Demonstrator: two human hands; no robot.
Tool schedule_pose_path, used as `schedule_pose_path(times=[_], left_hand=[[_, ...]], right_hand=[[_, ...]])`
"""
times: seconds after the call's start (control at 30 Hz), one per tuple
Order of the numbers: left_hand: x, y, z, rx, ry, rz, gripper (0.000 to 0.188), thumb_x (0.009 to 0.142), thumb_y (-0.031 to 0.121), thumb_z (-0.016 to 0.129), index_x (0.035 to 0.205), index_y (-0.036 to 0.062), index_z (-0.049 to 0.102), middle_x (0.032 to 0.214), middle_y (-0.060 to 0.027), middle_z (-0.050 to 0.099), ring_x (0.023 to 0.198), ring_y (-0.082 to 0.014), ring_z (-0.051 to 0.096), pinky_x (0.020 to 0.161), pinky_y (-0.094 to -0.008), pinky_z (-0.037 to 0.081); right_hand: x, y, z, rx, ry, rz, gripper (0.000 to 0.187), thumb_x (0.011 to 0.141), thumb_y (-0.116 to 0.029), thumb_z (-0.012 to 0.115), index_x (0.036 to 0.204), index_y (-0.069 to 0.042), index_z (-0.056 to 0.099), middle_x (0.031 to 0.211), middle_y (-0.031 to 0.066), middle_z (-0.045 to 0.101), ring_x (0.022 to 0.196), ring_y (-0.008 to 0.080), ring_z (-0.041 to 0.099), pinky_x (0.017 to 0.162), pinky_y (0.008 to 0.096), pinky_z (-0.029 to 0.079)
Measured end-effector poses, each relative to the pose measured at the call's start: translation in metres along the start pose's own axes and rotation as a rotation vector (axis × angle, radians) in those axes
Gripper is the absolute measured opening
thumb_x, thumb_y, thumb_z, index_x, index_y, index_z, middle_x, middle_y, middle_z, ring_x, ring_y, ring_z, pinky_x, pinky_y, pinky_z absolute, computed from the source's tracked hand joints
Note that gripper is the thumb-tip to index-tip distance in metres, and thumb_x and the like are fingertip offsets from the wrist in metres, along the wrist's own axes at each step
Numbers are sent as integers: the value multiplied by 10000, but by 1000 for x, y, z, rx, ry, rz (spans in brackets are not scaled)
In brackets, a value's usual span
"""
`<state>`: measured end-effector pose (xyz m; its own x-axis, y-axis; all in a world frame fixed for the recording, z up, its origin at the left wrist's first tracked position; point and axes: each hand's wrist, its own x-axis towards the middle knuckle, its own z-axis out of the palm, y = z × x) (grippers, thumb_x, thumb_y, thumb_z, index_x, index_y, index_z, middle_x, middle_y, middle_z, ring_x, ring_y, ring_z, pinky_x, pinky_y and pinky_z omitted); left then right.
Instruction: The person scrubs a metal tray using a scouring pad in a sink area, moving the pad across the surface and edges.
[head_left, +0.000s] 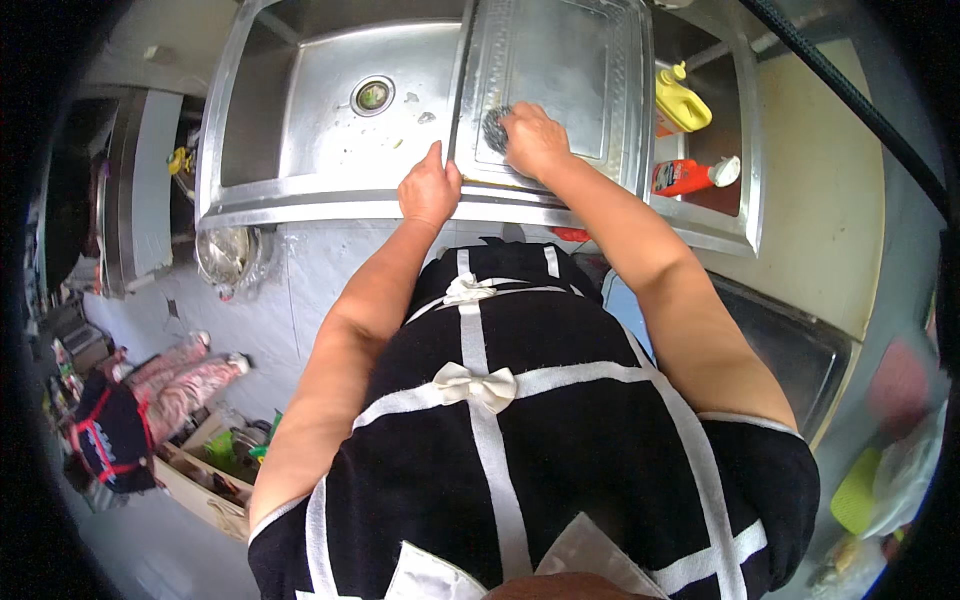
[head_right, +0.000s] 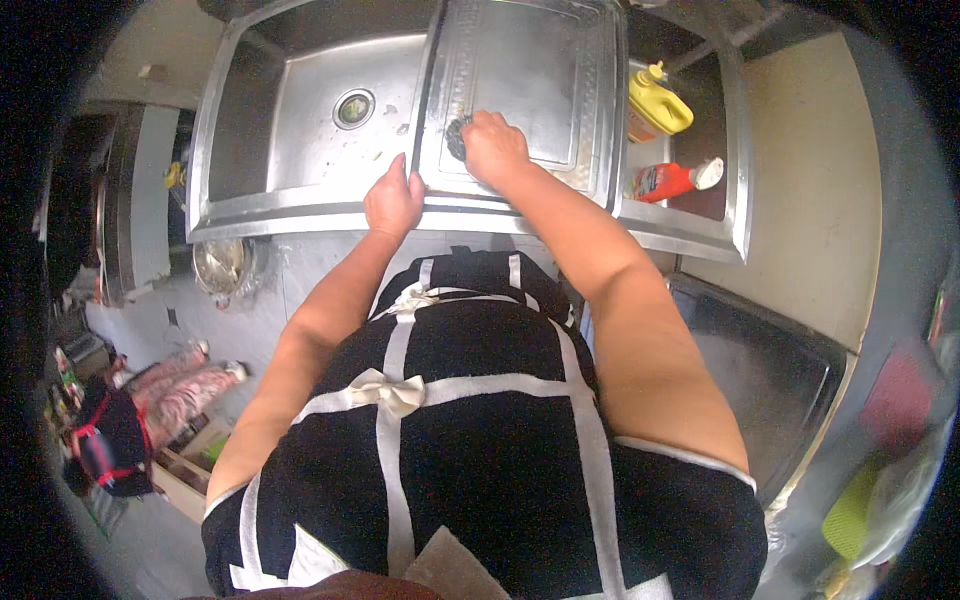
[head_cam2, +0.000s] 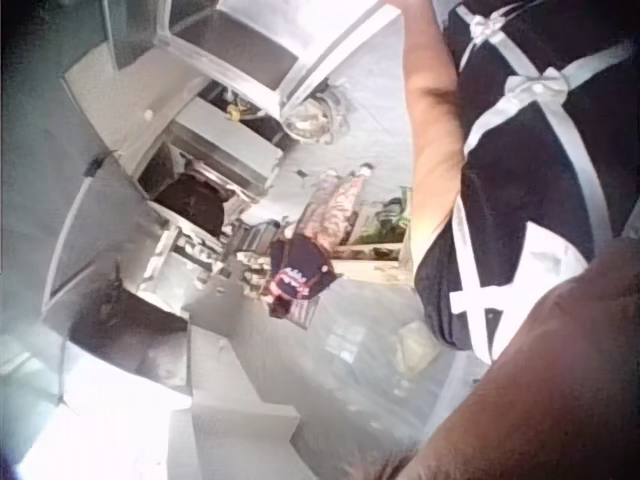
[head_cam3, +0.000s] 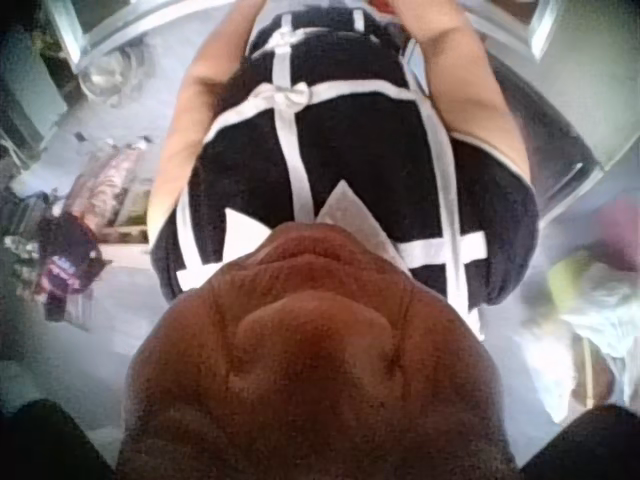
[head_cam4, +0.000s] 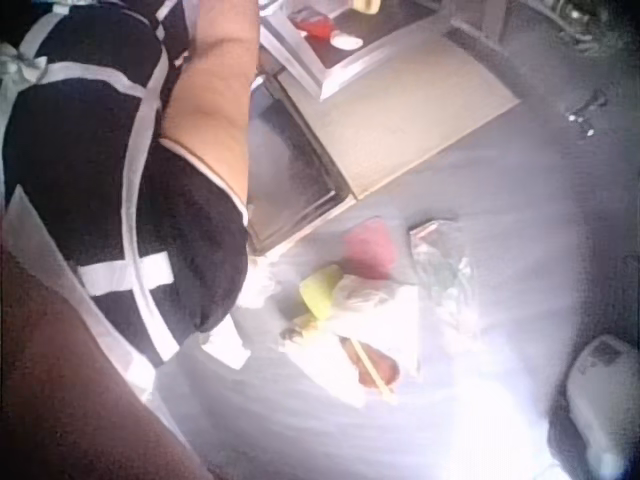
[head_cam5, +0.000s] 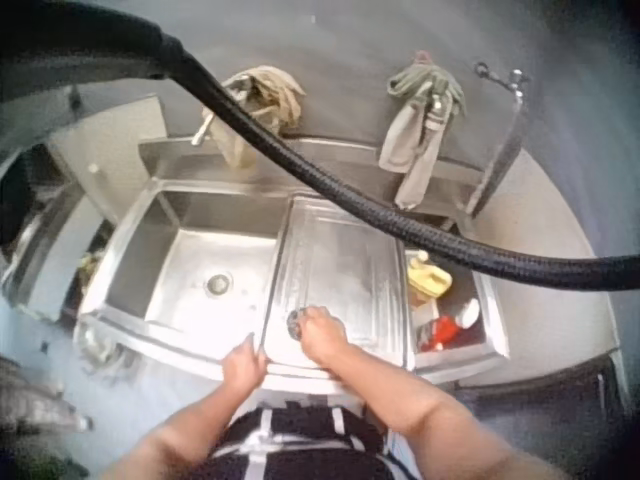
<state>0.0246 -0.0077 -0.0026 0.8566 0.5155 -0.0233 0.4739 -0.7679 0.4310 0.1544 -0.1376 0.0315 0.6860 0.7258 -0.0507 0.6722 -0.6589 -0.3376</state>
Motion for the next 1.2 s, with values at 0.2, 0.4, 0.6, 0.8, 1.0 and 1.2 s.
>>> schedule_pose_path(times=[0.2, 0.4, 0.6, 0.8, 1.0, 1.2], left_hand=[[-3, 4, -5, -10, -17, 11, 409, 831, 237, 554, 1195, 51, 543, 839, -151, 659, 790, -306, 640, 704, -433, 510], [-2, -1, -2, -111, 34, 32, 397, 819, 241, 567, 1172, 58, 555, 793, -177, 648, 742, -343, 634, 686, -449, 503], [-4, -4, -3, -127, 47, 29, 398, 814, 230, 571, 1172, 55, 555, 772, -188, 640, 726, -340, 635, 680, -447, 508], [-6, -2, -11, -145, 78, 92, 308, 808, 164, 559, 1080, 18, 541, 786, -135, 647, 758, -307, 635, 680, -440, 509], [-6, -11, 3, -175, 103, 115, 382, 824, 224, 564, 1164, 52, 542, 781, -166, 643, 722, -330, 635, 665, -445, 513], [-5, -5, -9, -148, 13, 43, 385, 825, 233, 563, 1171, 65, 543, 797, -185, 642, 743, -348, 634, 693, -452, 508]], right_hand=[[-18, -6, -2, -72, -128, -124, 185, 742, -96, 563, 897, -60, 656, 1039, 113, 555, 1018, 289, 551, 808, 403, 510], [51, 15, -12, -151, -11, 74, 206, 734, -93, 585, 928, -61, 647, 1063, 139, 561, 1022, 315, 560, 814, 423, 505], [8, 7, -6, -154, -199, -185, 233, 714, -103, 597, 938, -76, 653, 1024, 147, 571, 994, 325, 570, 809, 433, 509], [58, 28, -11, -290, -69, -64, 211, 740, -86, 549, 923, -79, 655, 1024, 137, 555, 1001, 326, 562, 811, 426, 507], [3, -11, -5, -182, -186, -267, 238, 752, -94, 547, 957, -104, 669, 1050, 128, 540, 1035, 306, 534, 853, 417, 483], [63, 10, -4, -59, 22, 104, 302, 771, -115, 574, 1060, -109, 659, 1121, 138, 557, 1106, 296, 517, 885, 400, 471]])
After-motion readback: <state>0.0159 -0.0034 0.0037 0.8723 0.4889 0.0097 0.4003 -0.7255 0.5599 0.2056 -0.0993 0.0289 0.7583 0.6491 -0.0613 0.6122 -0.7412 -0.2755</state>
